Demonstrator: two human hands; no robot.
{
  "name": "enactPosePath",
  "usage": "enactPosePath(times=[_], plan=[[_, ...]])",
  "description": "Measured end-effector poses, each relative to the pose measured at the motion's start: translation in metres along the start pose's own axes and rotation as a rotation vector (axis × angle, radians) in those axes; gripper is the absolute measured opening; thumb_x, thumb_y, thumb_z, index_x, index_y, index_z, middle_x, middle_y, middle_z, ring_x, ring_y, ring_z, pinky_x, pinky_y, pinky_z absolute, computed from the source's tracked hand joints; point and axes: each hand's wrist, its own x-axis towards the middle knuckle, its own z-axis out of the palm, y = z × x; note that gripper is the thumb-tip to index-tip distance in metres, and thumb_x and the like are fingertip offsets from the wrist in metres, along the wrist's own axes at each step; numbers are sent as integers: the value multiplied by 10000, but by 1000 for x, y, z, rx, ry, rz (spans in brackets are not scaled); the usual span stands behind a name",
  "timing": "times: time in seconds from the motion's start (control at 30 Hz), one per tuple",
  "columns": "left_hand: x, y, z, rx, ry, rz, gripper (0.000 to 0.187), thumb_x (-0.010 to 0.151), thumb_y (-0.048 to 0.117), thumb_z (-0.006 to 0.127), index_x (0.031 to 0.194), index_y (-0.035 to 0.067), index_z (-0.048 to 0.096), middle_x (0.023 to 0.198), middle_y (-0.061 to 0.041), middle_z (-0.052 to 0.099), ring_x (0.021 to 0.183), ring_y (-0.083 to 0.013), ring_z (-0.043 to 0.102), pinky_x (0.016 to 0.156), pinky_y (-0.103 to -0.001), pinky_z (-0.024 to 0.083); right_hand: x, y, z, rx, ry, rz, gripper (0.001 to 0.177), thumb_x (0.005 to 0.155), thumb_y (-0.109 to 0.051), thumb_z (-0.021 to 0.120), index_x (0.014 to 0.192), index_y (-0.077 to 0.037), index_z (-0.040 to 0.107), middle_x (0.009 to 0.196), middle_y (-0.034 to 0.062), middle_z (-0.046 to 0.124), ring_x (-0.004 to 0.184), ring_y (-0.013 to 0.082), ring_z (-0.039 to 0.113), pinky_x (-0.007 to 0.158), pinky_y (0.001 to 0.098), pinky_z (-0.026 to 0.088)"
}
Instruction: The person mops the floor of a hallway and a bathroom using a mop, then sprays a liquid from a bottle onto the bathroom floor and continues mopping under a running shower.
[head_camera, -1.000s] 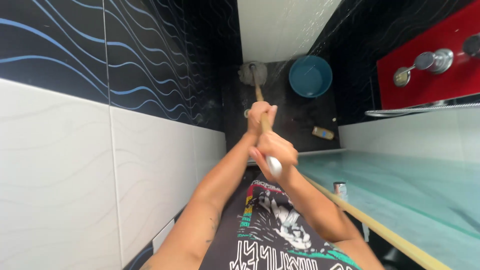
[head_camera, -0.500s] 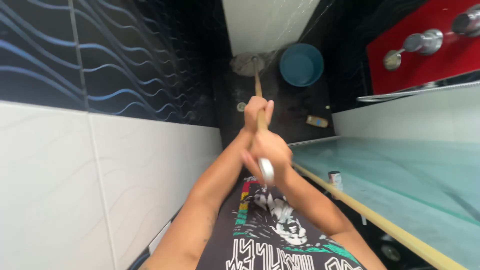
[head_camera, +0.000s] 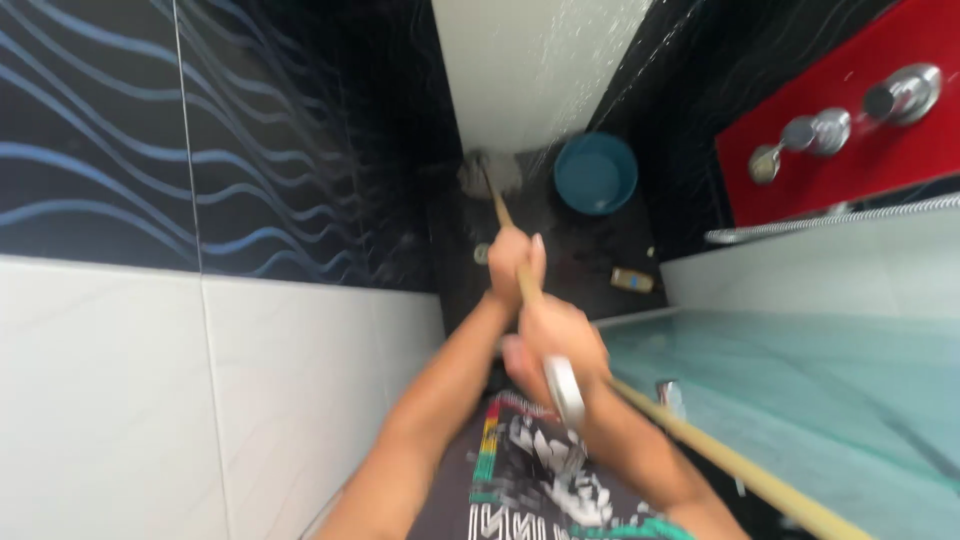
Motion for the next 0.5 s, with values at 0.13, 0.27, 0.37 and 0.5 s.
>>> enactPosePath(times=[0.13,0.27,0.37,0.5], plan=[[8,70,-17,-105,53,97,303,842,2,684,639,66,468,622,-136,457,580,-339,490,550,-469,388,-40,-28,-44,332,-65,-276,227,942,-202,740,777,-113,612,695,52,625,632,283,664,657,437,614],[-29,-25,12,-159,6,-38,303,877,0,694,672,59,479,667,-138,470,614,-342,497,584,-459,403,-10,54,38,245,57,-267,168,844,-88,755,769,-103,605,711,63,606,627,269,620,618,386,516],[-27,-34,25,-109,-94,-147,276,851,36,722,679,55,506,700,-141,512,643,-348,516,596,-450,421,-8,59,29,196,84,-363,168,763,-53,769,706,-65,612,686,107,567,614,300,573,581,399,439],[1,41,10,-140,-55,31,265,826,29,709,653,61,509,671,-133,511,622,-353,520,585,-470,417,-23,-17,-54,97,-48,-134,189,843,-54,734,718,-67,593,717,81,597,675,294,603,617,411,513]])
